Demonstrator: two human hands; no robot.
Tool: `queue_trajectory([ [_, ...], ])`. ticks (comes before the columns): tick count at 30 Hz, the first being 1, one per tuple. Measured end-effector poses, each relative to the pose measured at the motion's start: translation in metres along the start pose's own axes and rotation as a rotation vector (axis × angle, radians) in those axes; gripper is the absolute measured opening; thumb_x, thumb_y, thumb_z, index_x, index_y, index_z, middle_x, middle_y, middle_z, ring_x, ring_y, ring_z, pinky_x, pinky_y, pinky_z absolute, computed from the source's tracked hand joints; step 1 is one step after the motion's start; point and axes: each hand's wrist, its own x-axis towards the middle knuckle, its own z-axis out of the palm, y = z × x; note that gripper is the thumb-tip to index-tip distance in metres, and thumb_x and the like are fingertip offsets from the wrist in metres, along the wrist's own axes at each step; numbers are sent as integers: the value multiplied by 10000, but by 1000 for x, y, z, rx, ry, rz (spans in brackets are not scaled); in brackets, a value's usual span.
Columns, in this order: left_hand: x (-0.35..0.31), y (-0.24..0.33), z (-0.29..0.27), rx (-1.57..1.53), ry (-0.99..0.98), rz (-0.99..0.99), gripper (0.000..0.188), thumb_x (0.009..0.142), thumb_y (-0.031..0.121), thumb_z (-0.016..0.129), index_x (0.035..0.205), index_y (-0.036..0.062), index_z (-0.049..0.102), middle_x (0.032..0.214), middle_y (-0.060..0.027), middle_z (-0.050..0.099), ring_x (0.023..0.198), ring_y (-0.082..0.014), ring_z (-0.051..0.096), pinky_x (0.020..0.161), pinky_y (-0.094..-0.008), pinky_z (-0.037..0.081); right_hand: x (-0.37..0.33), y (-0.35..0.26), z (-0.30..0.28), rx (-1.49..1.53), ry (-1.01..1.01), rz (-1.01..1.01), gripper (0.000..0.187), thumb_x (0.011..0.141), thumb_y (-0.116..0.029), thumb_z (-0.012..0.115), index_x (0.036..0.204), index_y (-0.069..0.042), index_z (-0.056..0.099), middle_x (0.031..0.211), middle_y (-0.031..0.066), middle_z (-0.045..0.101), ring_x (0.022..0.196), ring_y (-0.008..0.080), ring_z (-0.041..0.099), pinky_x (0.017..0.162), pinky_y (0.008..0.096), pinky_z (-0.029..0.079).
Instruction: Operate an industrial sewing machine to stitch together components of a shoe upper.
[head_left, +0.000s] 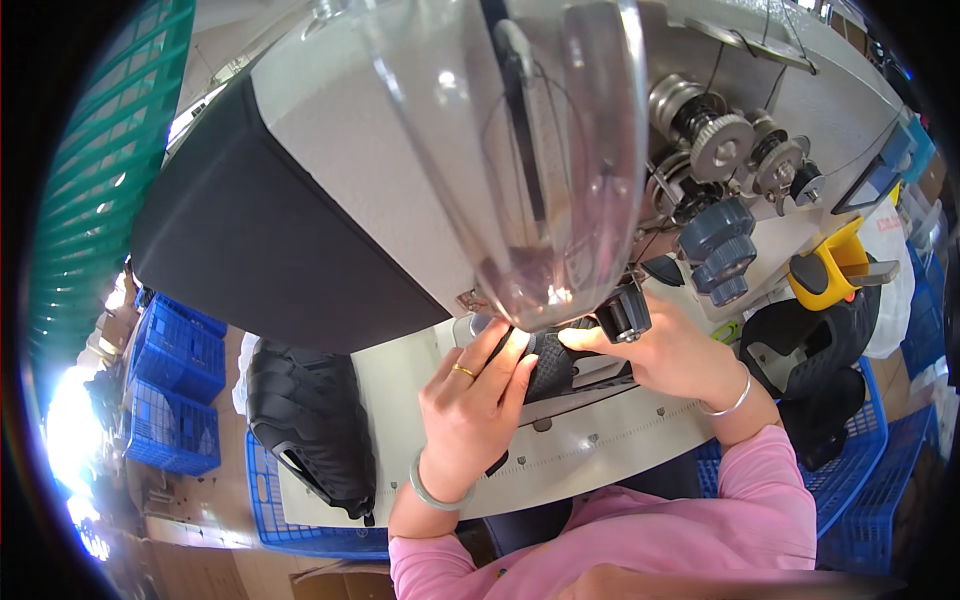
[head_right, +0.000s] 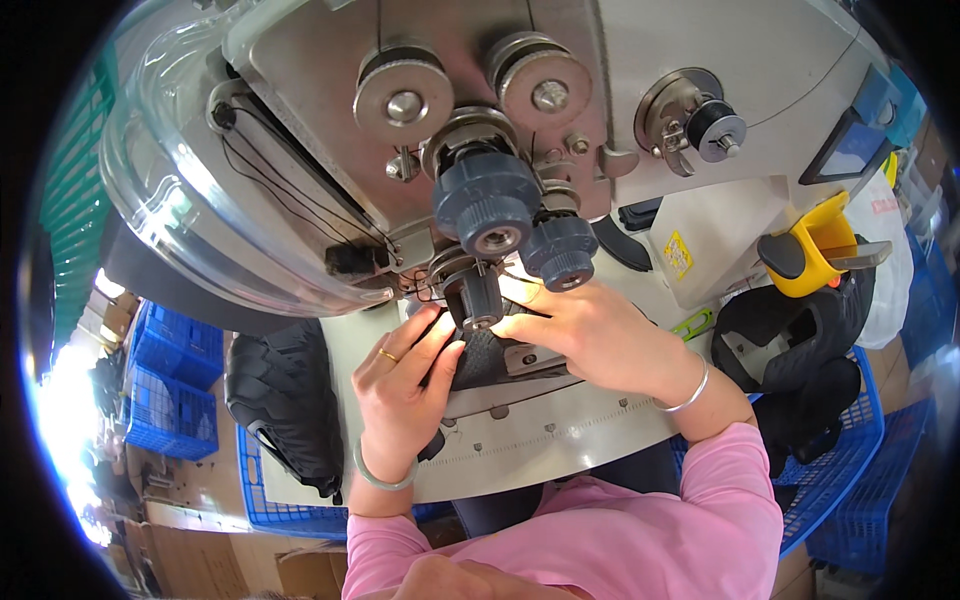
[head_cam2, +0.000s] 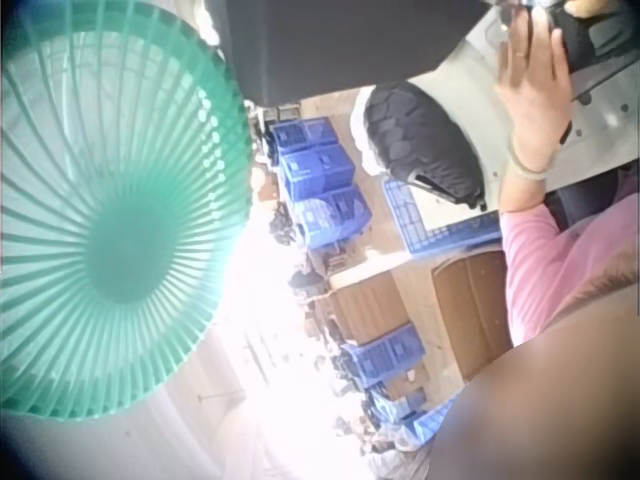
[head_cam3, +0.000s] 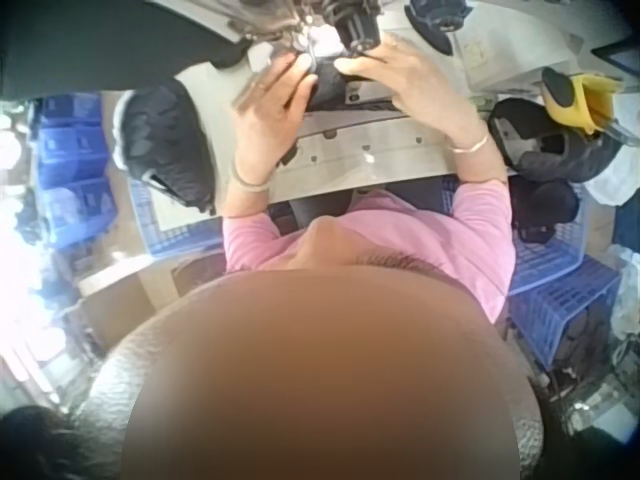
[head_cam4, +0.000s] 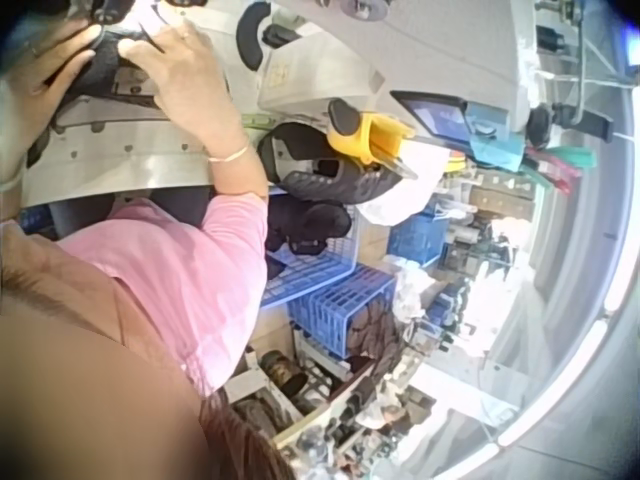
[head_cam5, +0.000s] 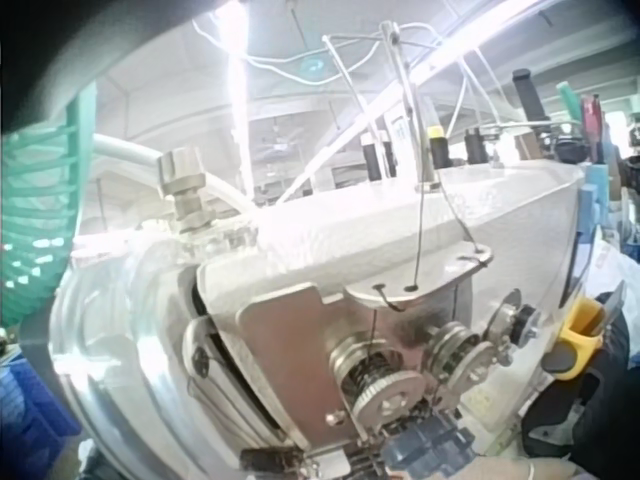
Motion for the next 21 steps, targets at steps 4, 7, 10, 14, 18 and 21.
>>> queue_trajectory([
  [4,-5,2,4,74,24,62,262,753,90,772,1010,57,725,1074,-69,689,651,-187,597,570,-288,519,2,10,0,21,38,-63,734,524,137,606,1176,-193,681,1183,101,653,1084,356,602,942,439,485],
  [7,-5,8,4,165,22,66,286,751,48,739,1036,50,714,1074,-70,679,666,-189,598,570,-285,520,3,12,1,60,36,-61,735,524,123,608,1178,-205,683,1179,93,656,1096,358,594,960,462,468],
  [10,-5,13,1,161,10,17,332,735,-3,686,1062,48,705,1069,-80,672,697,-204,616,592,-295,532,4,5,-2,-12,0,-85,721,531,96,619,1186,-198,682,1177,96,656,1108,355,587,975,465,455],
  [14,-1,1,-5,-11,35,8,328,737,-42,647,1055,18,697,1058,-128,684,781,-265,675,669,-334,556,5,-1,-3,-63,-5,-85,697,536,68,629,1185,-180,686,1196,89,655,1116,340,584,979,452,450],
  [18,3,2,-13,-380,-8,-257,244,795,-49,637,1029,-9,696,1044,-207,701,739,-280,677,685,-321,547,5,-4,-1,-138,35,-76,639,550,57,634,1146,-162,701,1215,77,654,1109,327,591,977,431,455],
  [21,0,6,-18,-151,-116,-95,276,775,-62,659,1037,-4,720,1126,-201,691,751,-263,662,716,-305,535,6,-5,2,-159,83,-99,598,553,44,642,1115,-150,706,1208,79,656,1072,316,611,952,414,476],
])
